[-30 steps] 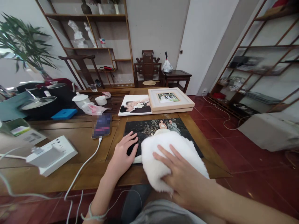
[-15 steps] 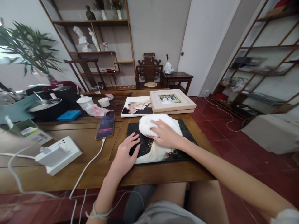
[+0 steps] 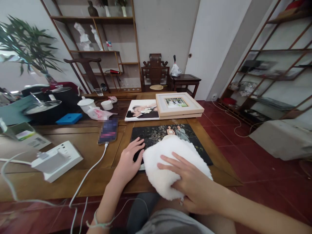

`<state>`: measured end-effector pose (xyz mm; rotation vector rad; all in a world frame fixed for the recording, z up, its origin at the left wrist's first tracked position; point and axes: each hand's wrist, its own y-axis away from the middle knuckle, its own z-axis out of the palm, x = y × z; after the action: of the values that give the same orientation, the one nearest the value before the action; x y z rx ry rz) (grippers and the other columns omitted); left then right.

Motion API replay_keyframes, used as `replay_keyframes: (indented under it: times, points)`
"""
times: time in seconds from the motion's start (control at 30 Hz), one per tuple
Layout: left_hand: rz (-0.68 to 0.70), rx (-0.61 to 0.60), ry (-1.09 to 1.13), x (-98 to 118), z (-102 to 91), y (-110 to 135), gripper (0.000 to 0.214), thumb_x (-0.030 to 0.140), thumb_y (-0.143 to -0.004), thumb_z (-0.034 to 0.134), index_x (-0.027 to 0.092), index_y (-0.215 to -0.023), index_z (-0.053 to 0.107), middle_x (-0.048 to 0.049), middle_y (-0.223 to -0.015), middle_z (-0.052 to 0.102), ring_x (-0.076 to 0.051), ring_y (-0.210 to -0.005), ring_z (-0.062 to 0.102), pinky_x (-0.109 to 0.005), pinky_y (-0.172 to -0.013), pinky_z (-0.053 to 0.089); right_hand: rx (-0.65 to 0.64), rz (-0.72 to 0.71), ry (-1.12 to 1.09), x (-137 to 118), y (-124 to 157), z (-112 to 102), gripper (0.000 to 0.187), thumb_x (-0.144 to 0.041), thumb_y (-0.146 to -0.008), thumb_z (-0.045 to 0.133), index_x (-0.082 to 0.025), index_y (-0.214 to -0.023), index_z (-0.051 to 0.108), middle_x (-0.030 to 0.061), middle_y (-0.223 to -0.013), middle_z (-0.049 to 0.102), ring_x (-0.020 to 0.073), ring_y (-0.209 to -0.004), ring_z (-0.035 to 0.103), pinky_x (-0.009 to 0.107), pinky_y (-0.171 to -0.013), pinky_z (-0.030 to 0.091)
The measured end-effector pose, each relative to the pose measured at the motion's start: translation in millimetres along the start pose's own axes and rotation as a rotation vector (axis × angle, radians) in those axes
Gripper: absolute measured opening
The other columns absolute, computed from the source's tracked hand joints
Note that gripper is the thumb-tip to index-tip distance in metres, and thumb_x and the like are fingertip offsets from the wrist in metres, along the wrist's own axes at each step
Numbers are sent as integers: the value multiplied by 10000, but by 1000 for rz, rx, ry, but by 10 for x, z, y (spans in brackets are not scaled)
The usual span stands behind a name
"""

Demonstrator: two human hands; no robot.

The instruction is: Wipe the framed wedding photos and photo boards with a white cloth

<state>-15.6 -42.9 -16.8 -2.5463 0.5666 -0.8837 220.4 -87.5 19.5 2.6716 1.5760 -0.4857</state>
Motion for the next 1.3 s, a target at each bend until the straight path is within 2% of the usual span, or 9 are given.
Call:
replay_keyframes:
  times: [0.13,0.33,0.5,0.67,0.87,1.0,1.1,1.2,1.3]
  points:
    - [-8,14,1,-10,25,5,252,229,-845,472,145,-994,657,-111,-1159,624,-262,-1195,483,-461,-983,413,105,131,19,130,1,21,346,-116,-637,490,-170,-939,650,72,-1359,442,233,-1320,246,446,-1098,116]
    - [-14,28,69,61,-55,30,317,258,-888,406,177,-1133,590,-80,-1258,557,-239,-1242,429,-442,-1035,351,216,351,109,444,-515,-4,280,-205,-808,458,-134,-1001,648,171,-1250,531,288,-1262,353,495,-1031,243]
    - [-31,125,174,88,-119,67,428,306,-928,285,190,-1326,391,-69,-1380,426,-223,-1282,364,-409,-1069,291,144,132,82,335,-792,32,280,-209,-764,510,-165,-1002,651,133,-1276,520,274,-1275,330,509,-1044,194]
    - [-82,113,116,38,-68,69,465,342,-938,209,176,-1352,342,-88,-1396,396,-228,-1283,353,-422,-1068,280,35,-50,14,63,-548,86,295,-188,-697,527,-169,-959,661,104,-1378,413,245,-1312,255,480,-1084,85]
    - [-98,33,31,17,-27,54,423,316,-928,279,161,-1286,442,-91,-1375,423,-218,-1282,362,-408,-1075,289,66,65,-50,-52,-76,44,265,-139,-654,506,-194,-863,659,54,-1371,428,208,-1306,279,445,-1106,72]
    - [-67,-5,-50,7,2,37,344,326,-880,424,165,-1141,579,-101,-1282,524,-262,-1262,390,-470,-1045,327,169,235,20,121,142,17,263,-72,-623,473,-190,-793,636,81,-1339,464,235,-1269,346,469,-1086,176]
    - [-23,16,-69,1,19,31,299,302,-854,474,182,-1090,611,-96,-1234,564,-273,-1255,399,-497,-1024,350,238,392,138,363,200,-34,179,-111,-717,463,-180,-763,621,124,-1278,517,283,-1191,432,483,-1028,274]
    - [-1,34,-74,-3,27,37,285,285,-842,492,184,-1077,616,-95,-1227,570,-275,-1250,406,-503,-1010,367,251,534,186,608,115,-121,206,-179,-822,418,-186,-868,619,107,-1093,624,295,-1061,520,438,-918,372]
    - [4,32,-90,-11,30,45,284,277,-839,497,179,-1080,613,-97,-1234,564,-272,-1253,401,-496,-1011,370,246,559,148,767,-130,-221,221,-241,-876,394,-195,-922,605,77,-969,649,273,-937,567,348,-796,409]
